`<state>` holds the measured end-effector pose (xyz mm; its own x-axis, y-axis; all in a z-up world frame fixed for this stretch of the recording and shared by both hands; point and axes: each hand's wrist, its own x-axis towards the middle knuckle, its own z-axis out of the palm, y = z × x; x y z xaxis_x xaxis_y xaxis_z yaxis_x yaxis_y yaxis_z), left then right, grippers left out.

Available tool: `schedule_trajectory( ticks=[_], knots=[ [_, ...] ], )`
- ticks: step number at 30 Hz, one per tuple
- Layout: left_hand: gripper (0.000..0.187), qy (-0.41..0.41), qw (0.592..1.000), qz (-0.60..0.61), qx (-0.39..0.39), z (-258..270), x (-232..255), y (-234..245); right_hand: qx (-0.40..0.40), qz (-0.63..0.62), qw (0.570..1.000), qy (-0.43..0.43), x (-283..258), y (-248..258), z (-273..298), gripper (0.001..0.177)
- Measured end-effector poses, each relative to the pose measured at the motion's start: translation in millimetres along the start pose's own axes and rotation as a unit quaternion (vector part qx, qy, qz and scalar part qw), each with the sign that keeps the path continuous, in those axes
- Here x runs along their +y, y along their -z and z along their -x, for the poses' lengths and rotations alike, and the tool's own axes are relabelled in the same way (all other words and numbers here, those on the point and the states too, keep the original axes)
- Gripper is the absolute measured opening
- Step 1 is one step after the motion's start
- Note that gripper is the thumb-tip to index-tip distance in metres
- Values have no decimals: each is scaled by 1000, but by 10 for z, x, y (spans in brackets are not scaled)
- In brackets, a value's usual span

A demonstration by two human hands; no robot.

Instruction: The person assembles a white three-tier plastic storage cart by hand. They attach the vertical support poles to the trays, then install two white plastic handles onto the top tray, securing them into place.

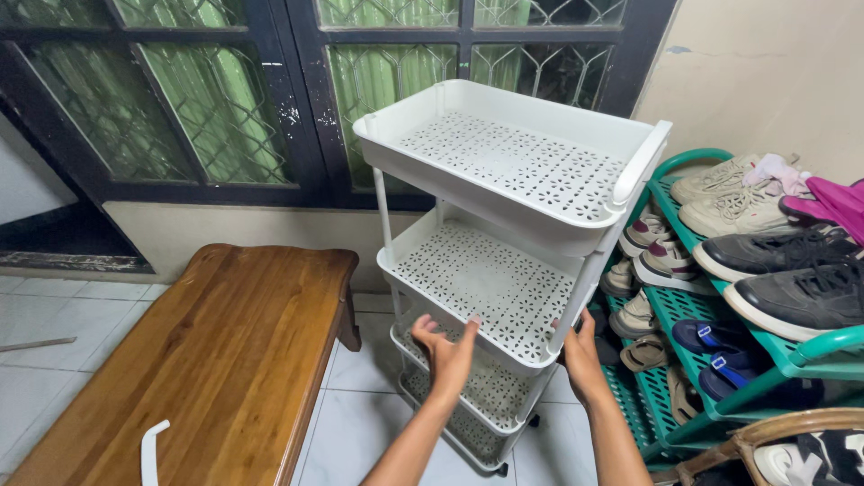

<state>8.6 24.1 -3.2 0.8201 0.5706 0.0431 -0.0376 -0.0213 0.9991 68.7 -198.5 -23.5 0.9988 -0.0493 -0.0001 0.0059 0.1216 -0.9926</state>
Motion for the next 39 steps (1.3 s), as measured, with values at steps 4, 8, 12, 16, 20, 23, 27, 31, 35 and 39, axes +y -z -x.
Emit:
schedule_trajectory(
  ticks=[4, 8, 12, 16, 20, 23, 27, 31, 35, 39],
  knots=[
    [95, -119, 988, -39, 91, -785, 45, 364, 61, 12, 998, -6, -84, -12, 179, 78],
    [87, -185, 959, -166, 133, -1570, 201, 666, 114, -30, 984, 131, -88, -116, 549, 76],
    [81, -217, 939, -260, 65, -2131, 307, 742, 105, 94, 968, 207, -120, -405, 842, 82],
    [53, -209, 950, -230, 5, -2371, 188, 665, 136, 133, 964, 185, -216, -653, 887, 86],
    [33, -211, 957, -196, -21, -2306, 29, 709, 135, 79, 976, 150, -205, -668, 847, 82],
    [25, -202, 966, -161, -17, -2182, 46, 729, 122, 99, 959, 235, -106, -559, 728, 77],
    [22, -204, 966, -155, 14, -1916, 114, 744, 82, 78, 971, 212, -3, -257, 429, 72],
    [21, -225, 960, -159, 47, -1608, 148, 740, 33, 60, 976, 205, 7, 65, 59, 70],
    [21, -252, 949, -174, 73, -1366, 165, 747, -8, 74, 968, 239, -28, 276, -154, 78],
    [21, -246, 953, -160, 76, -1161, 154, 774, -31, 62, 973, 222, -96, 365, -191, 80]
  ],
)
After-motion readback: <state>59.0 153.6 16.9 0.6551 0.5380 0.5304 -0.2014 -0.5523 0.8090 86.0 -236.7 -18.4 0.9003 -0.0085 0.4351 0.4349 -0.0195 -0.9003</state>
